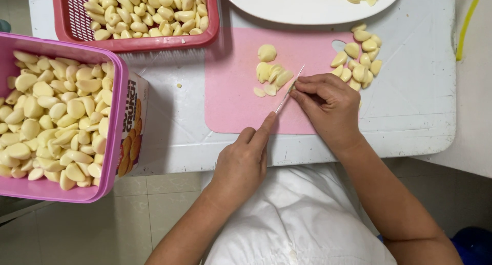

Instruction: Slicing peeled garlic cloves into thin pieces using a knife on a cutting board

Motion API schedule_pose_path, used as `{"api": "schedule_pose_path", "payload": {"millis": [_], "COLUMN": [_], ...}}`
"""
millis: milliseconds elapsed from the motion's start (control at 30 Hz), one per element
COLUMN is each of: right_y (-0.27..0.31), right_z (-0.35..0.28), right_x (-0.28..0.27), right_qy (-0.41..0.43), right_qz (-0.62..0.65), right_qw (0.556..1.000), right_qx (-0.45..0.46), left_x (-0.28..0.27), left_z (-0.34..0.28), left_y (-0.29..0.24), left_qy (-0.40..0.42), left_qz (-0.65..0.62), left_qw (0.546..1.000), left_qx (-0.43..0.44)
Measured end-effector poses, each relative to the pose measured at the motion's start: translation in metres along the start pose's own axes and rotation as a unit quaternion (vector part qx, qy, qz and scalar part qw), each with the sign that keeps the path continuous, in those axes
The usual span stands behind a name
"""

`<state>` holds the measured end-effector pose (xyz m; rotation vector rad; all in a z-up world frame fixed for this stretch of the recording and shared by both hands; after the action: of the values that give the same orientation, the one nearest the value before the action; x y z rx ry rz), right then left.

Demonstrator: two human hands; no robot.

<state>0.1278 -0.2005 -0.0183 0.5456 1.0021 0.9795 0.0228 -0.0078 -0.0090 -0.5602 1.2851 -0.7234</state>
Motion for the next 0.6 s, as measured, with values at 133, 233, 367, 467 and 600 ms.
{"api": "schedule_pose_path", "payload": {"millis": [133,233,367,467,600], "right_y": [0.0013,0.0010,0.0005,0.0013,0.0005], "right_z": [0.0023,0.0019,0.0024,0.0029,0.0025], "right_x": [-0.0014,-0.0004,-0.0010,-0.0006,-0.0011], "right_qy": [0.002,0.003,0.000,-0.001,0.001], "right_qz": [0.005,0.005,0.014,0.017,0.025], "right_qw": [1.000,1.000,1.000,1.000,1.000], "right_qx": [-0.010,-0.005,-0.001,0.007,0.009], "left_x": [0.0000,0.0012,-0.0007,-0.0013,0.0015], "left_z": [0.0087,0.0102,0.0049,0.0033,0.0092], "left_y": [-0.0031,-0.0035,-0.0055,-0.0056,-0.0071], "left_qy": [0.007,-0.004,0.007,0.015,0.010], "left_qz": [-0.005,-0.007,0.018,0.035,0.027], "left_qw": [1.000,1.000,1.000,0.999,1.000], "left_qx": [-0.002,0.003,0.007,0.008,0.007]}}
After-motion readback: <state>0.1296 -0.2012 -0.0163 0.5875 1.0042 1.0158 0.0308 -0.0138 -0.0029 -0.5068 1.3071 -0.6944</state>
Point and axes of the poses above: each hand's wrist, its own z-axis towards the middle knuckle, its own x-axis out of the palm, y = z × x, the point moved 2 cm from there along z, towards the middle knuckle, and after that the axes turned 13 degrees about -y, right-handed, at the moved point
